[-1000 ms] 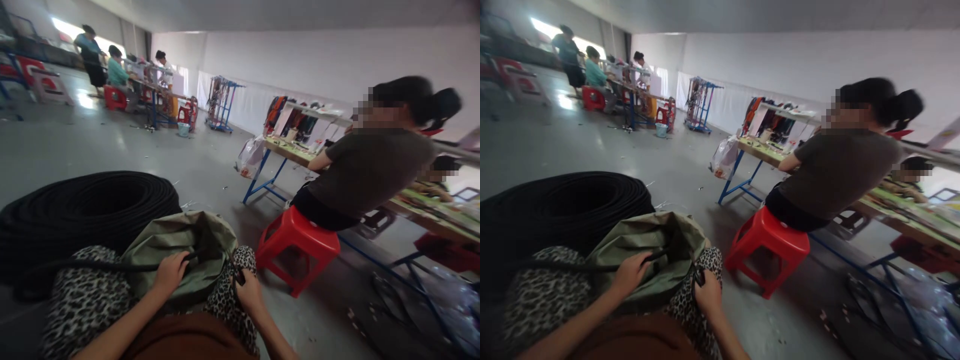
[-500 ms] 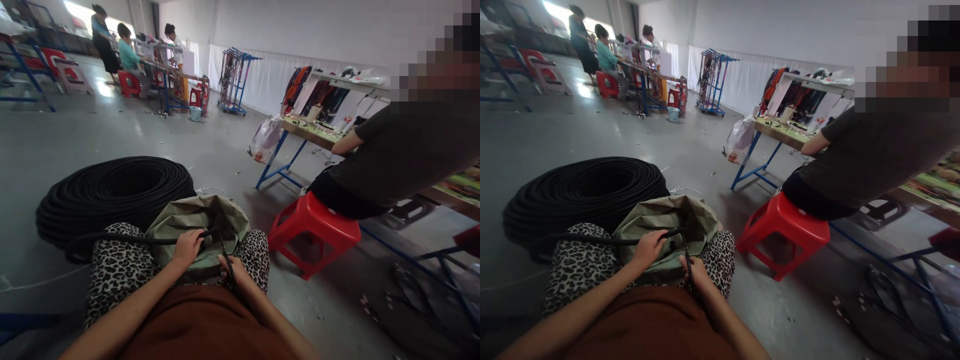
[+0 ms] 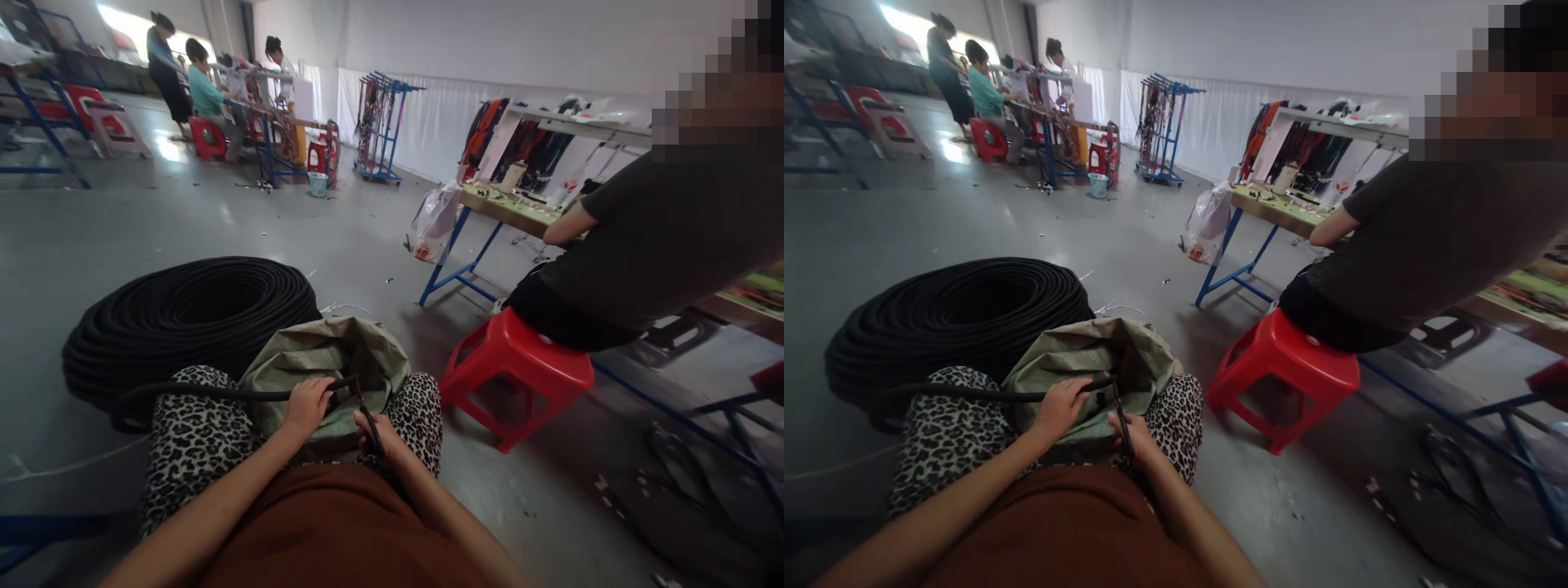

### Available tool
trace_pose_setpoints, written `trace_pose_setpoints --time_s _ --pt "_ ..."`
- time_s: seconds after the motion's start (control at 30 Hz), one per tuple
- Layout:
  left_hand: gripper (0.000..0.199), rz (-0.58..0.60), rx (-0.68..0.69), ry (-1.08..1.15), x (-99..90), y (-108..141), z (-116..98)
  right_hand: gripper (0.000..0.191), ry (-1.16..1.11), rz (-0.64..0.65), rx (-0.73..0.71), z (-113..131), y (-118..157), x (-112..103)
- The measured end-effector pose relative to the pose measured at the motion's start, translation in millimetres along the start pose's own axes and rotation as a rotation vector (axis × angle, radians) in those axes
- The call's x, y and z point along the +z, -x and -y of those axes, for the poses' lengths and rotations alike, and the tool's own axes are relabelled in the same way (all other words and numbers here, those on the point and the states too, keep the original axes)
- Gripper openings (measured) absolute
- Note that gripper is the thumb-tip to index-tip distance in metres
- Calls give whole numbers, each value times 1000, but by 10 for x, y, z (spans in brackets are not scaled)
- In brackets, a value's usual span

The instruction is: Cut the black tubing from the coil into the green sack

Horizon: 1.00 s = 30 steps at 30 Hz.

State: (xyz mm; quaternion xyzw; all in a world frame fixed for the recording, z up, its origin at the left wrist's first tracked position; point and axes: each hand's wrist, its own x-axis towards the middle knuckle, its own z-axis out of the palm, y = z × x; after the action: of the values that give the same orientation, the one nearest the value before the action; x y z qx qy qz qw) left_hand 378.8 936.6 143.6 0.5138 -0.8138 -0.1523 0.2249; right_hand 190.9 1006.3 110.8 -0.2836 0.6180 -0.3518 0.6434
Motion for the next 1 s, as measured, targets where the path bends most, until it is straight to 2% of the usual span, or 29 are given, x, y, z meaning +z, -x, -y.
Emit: trace_pose_setpoints --time_s 0.43,0.67,1.0 --pt "33 21 22 -27 -5 5 10 47 7 16 -11 -42 -99 5" --pt "33 11 29 -19 -8 -4 13 40 2 0 24 -33 -152 19" --pt "30 84 17 -51 -56 -3 -28 42 -4 14 51 56 -89 65"
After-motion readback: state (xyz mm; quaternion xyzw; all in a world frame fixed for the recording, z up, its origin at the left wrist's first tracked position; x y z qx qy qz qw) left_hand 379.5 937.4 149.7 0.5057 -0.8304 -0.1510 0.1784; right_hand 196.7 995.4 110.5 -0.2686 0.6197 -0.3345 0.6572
